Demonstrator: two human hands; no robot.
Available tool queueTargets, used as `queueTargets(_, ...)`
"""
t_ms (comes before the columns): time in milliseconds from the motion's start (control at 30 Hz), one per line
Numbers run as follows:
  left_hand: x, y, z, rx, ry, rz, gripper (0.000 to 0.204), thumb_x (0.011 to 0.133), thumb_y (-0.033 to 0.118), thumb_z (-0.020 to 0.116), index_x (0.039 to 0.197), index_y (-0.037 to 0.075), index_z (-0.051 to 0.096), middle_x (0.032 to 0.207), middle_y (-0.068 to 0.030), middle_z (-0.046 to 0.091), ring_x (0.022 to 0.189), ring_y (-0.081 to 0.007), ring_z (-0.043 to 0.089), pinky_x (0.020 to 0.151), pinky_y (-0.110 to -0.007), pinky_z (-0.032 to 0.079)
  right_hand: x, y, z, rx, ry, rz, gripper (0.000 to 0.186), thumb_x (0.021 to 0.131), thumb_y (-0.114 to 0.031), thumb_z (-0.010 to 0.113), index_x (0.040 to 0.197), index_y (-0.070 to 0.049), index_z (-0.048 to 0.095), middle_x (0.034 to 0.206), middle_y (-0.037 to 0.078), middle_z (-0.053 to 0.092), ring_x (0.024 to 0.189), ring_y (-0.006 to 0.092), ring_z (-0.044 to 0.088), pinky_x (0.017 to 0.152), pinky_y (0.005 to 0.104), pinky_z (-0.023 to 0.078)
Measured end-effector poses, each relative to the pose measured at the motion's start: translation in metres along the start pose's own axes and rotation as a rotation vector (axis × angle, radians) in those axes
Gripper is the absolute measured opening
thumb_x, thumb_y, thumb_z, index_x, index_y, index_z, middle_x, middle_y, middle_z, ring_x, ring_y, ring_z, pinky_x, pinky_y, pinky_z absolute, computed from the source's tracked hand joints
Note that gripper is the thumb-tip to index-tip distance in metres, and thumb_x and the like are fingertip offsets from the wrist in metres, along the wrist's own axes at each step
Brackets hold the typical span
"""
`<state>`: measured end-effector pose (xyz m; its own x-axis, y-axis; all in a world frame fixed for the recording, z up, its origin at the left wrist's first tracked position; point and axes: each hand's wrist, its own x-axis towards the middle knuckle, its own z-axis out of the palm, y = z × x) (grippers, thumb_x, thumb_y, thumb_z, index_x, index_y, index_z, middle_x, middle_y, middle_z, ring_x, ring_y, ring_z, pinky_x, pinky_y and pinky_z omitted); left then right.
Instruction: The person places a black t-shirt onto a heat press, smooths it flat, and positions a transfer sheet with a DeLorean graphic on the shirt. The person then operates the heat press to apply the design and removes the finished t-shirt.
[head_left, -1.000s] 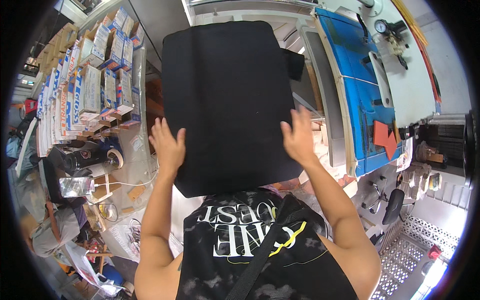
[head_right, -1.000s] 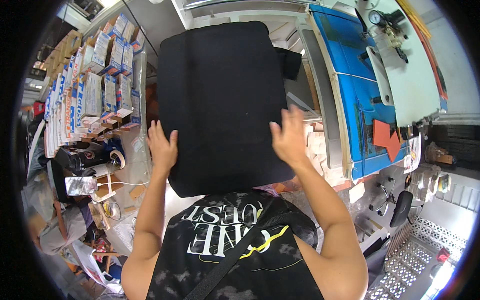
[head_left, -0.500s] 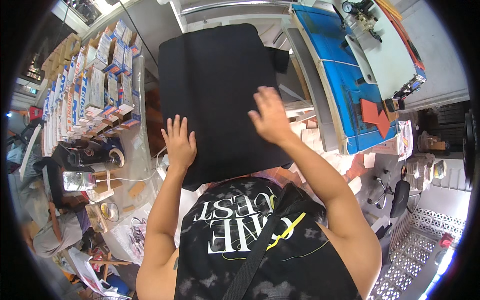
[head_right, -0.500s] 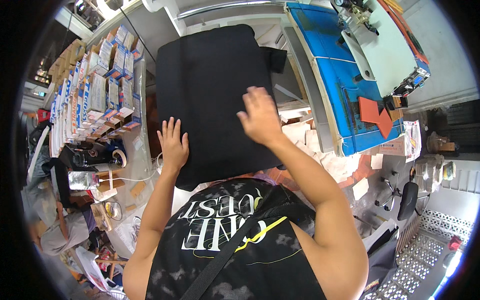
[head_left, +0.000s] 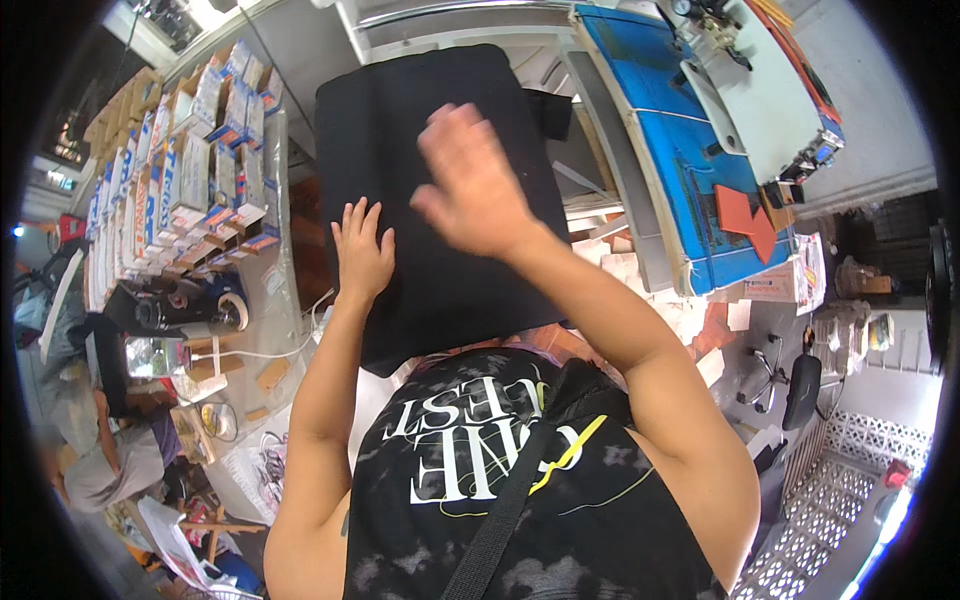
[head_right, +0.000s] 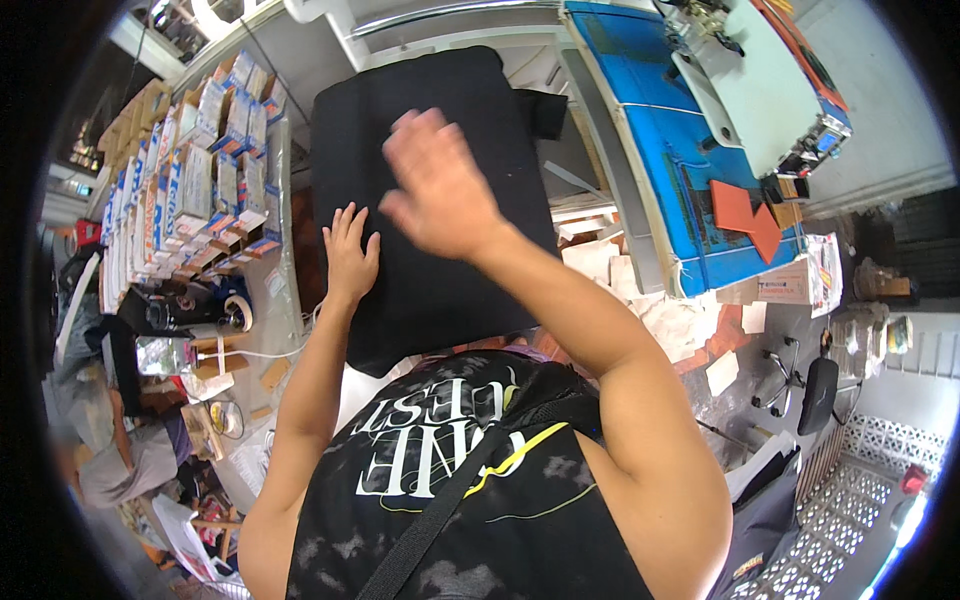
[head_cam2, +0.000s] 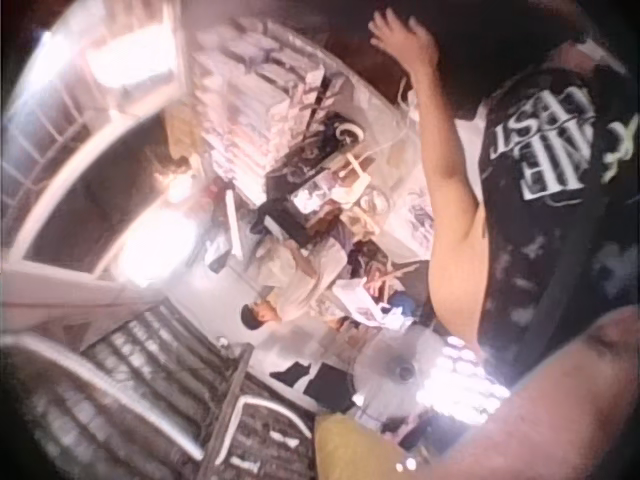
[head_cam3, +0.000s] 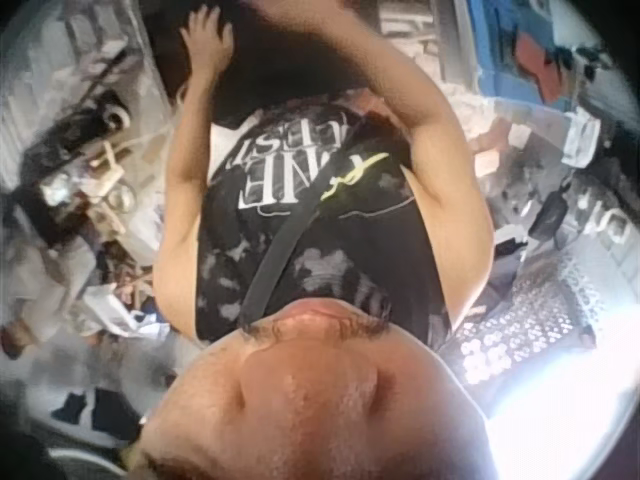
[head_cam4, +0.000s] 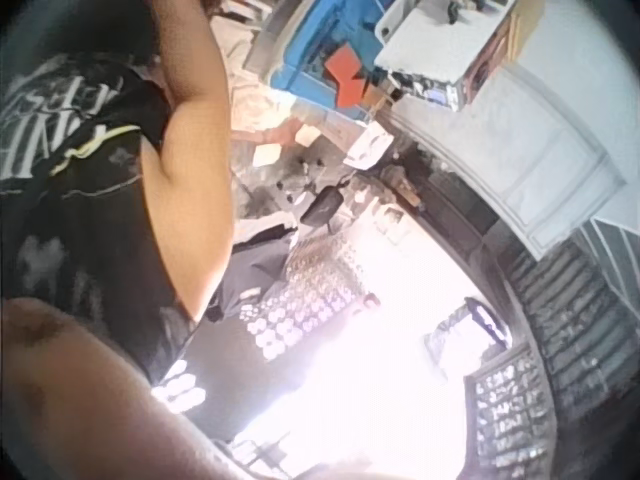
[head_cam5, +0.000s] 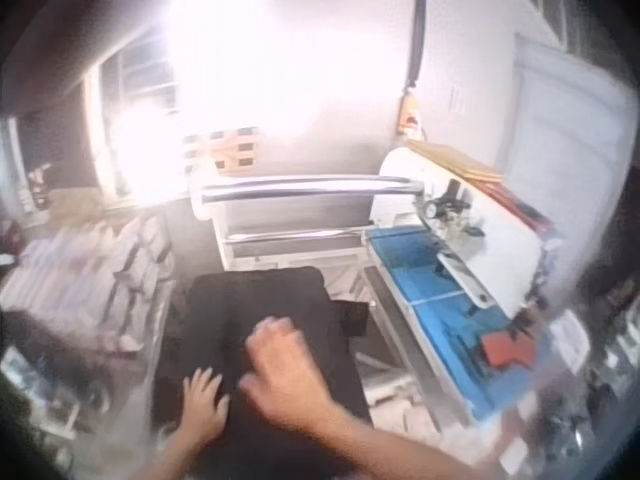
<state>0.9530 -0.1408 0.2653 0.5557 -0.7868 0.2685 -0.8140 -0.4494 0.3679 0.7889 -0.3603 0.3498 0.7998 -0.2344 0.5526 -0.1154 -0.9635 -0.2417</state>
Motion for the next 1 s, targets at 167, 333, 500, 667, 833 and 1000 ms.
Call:
queueTargets(167, 0.002, 0.002, 0.0, 0.037, 0.074, 0.067, 0.051, 0.096, 0.023, 0.059, 0.144, 0.007, 0.054, 0.155, -0.0155, 0.046, 0.149, -0.0379, 0.035, 0.123, -0.058, 0.021, -0.002, 0.047, -0.049, -0.037, -0.278, 0.958, 0.07, 0.095, -0.045, 0.063, 0.142, 0.005, 0.05, 0.148, 0.026, 0.05, 0.143, 0.0414, 0.041, 0.118, 0.048, 0.035)
queueTargets(333, 0.001, 0.006, 0.001, 0.082, 0.115, 0.085, 0.047, 0.099, 0.023, 0.057, 0.143, 0.008, 0.055, 0.155, -0.0139, 0.048, 0.149, -0.0355, 0.036, 0.122, -0.055, 0.023, 0.009, 0.045, -0.025, -0.039, 0.151, 0.251, 0.07, 0.097, -0.038, 0.063, 0.148, 0.004, 0.043, 0.156, 0.028, 0.038, 0.146, 0.0433, 0.035, 0.121, 0.0524, 0.028)
queueTargets(500, 0.008, 0.006, -0.001, 0.081, 0.023, 0.064, 0.046, 0.098, 0.023, 0.057, 0.142, 0.008, 0.056, 0.154, -0.014, 0.048, 0.148, -0.0355, 0.036, 0.123, -0.054, 0.024, -0.048, 0.045, -0.023, -0.033, -0.619, 0.811, 0.075, 0.098, -0.049, 0.056, 0.149, 0.005, 0.043, 0.152, 0.028, 0.044, 0.145, 0.0418, 0.038, 0.12, 0.0483, 0.03)
queueTargets(667, 0.009, 0.006, -0.001, 0.101, 0.034, 0.021, 0.046, 0.097, 0.022, 0.058, 0.141, 0.007, 0.057, 0.153, -0.0138, 0.05, 0.147, -0.0357, 0.038, 0.122, -0.054, 0.025, -0.078, 0.105, -0.01, 0.002, -0.177, 0.796, 0.045, 0.097, -0.035, 0.063, 0.127, -0.002, 0.067, 0.128, 0.022, 0.067, 0.12, 0.0418, 0.062, 0.104, 0.0459, 0.048)
queueTargets(833, 0.005, 0.005, 0.002, 0.079, 0.067, 0.028, 0.047, 0.096, 0.023, 0.059, 0.141, 0.008, 0.057, 0.152, -0.0135, 0.05, 0.147, -0.0353, 0.038, 0.123, -0.053, 0.024, -0.073, 0.112, 0.016, -0.084, -0.04, 0.419, 0.05, 0.098, -0.04, 0.06, 0.133, -0.004, 0.064, 0.128, 0.021, 0.067, 0.123, 0.0427, 0.06, 0.105, 0.0479, 0.047)
queueTargets(1000, 0.006, 0.004, 0.002, 0.067, 0.075, 0.03, 0.046, 0.096, 0.022, 0.059, 0.141, 0.008, 0.057, 0.152, -0.0128, 0.051, 0.147, -0.0351, 0.038, 0.122, -0.054, 0.025, -0.057, 0.099, -0.03, -0.18, -0.695, 1.118, 0.058, 0.102, -0.043, 0.053, 0.137, 0.003, 0.059, 0.131, 0.029, 0.063, 0.129, 0.0413, 0.057, 0.111, 0.0502, 0.043)
